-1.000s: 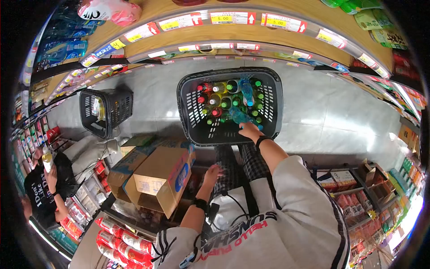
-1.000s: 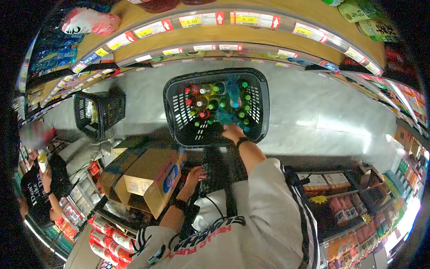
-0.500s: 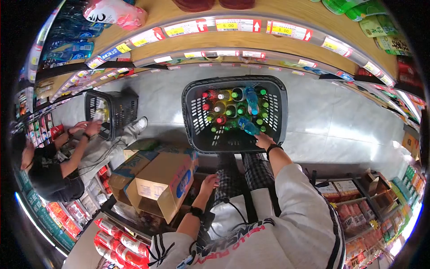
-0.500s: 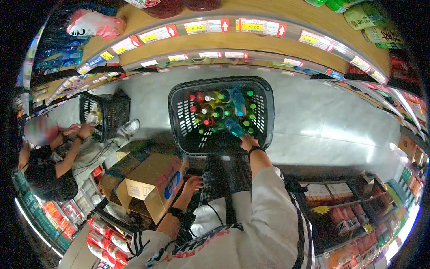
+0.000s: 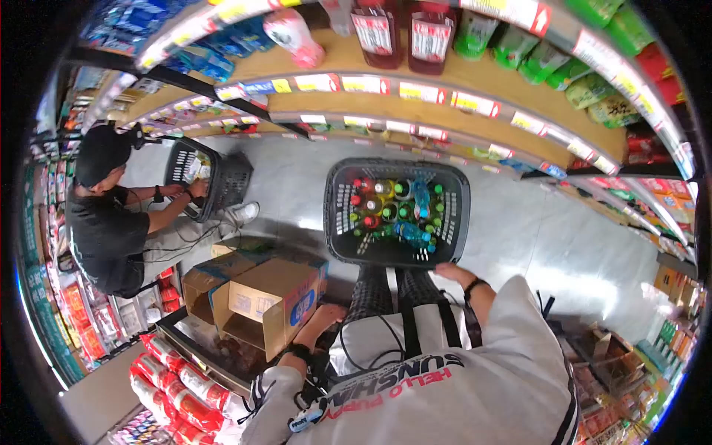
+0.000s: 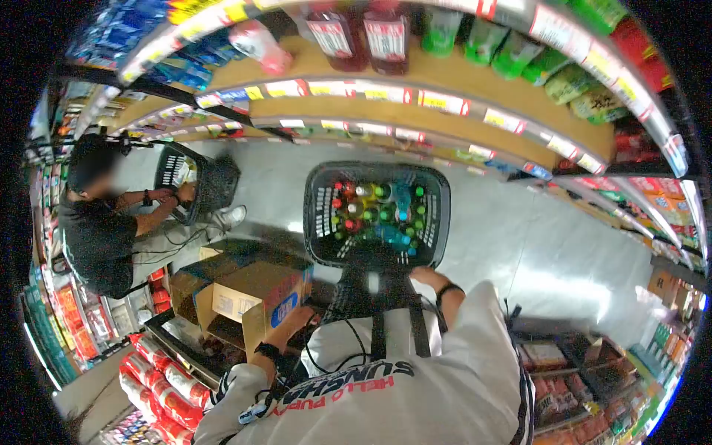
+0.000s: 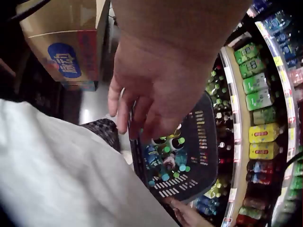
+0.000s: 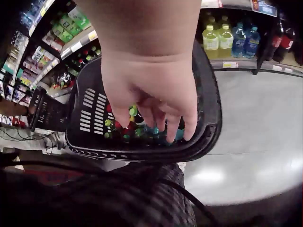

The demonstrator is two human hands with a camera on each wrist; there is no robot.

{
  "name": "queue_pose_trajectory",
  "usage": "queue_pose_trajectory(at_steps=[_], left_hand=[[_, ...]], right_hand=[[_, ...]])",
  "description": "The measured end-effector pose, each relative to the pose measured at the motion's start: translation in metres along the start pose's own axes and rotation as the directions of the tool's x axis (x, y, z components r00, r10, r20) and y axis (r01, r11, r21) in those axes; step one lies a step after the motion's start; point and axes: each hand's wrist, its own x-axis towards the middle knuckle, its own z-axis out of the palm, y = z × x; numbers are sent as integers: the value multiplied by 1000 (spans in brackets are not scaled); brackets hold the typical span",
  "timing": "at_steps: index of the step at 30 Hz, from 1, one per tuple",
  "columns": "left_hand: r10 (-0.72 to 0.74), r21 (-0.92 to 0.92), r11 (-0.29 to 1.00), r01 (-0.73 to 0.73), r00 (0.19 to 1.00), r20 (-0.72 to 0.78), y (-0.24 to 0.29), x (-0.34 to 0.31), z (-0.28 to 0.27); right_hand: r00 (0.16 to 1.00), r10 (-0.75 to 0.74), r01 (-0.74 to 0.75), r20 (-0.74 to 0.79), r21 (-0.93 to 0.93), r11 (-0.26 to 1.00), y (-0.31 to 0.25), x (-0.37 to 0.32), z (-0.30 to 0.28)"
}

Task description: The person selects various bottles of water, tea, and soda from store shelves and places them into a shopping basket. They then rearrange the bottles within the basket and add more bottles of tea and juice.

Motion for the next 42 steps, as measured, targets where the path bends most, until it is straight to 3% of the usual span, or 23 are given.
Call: queue_pose_trajectory(at_steps=[3, 4, 5, 7, 8, 12, 15, 19, 22, 26, 29, 32, 35, 36, 39, 40, 41, 42], left_hand=[[-120, -141, 983, 117, 993, -16, -8, -7, -26], [-164, -189, 969, 158, 986, -17, -4, -10, -32], [-125, -251, 963, 98, 987, -96, 7, -13, -32], [-69, -364, 931, -27, 966, -247, 49, -25, -22], [32, -135, 988, -73, 959, -281, 72, -31, -21], [195, -139, 954, -265, 903, -382, 119, -30, -16], [225, -173, 938, -301, 907, -356, 175, -59, 1], [268, -193, 923, -333, 917, -296, 198, -54, -8], [318, -168, 912, -374, 904, -286, 220, -57, -12], [379, -139, 900, -414, 898, -223, 238, -58, -19], [330, -132, 924, -360, 922, -203, 249, -61, -25], [316, -127, 933, -336, 936, -154, 253, -63, -46], [289, -173, 933, -315, 944, -160, 255, -55, -77], [283, -179, 933, -312, 944, -170, 255, -48, -88], [283, -172, 935, -311, 944, -171, 266, -41, -115], [289, -165, 935, -315, 943, -167, 273, -38, -124], [306, -164, 930, -328, 941, -146, 278, -32, -134], [325, -163, 925, -343, 937, -126, 285, -25, -145]], right_hand=[[935, 326, -351, 138, 238, 906, 25, -49, -7], [964, 253, -264, 83, 191, 945, 42, -62, -8], [963, 260, -267, 62, 277, 923, 25, -99, -24], [908, 419, -383, 23, 453, 805, 9, -131, -38], [899, 438, -364, -27, 513, 777, 13, -136, -42], [880, 397, -90, -261, 729, 679, 5, -147, -58], [879, 335, 0, -338, 704, 710, -33, -140, -73], [891, 244, 68, -382, 646, 760, -90, -132, -78], [921, 166, 74, -351, 579, 812, -99, -112, -73], [911, 238, 60, -336, 680, 731, -84, -94, -52], [911, 280, 27, -302, 722, 692, -95, -125, -40], [835, 471, -127, -284, 735, 666, -76, -106, -23], [884, 379, 28, -273, 841, 541, -91, -117, -16], [908, 286, 71, -305, 787, 613, -94, -111, -17], [892, 385, -83, -238, 750, 656, -110, -72, -27], [787, 558, -129, -261, 815, 564, -130, -60, -31], [813, 472, 7, -340, 817, 577, -143, -60, -30], [828, 417, 25, -374, 769, 639, -156, -52, -35]])
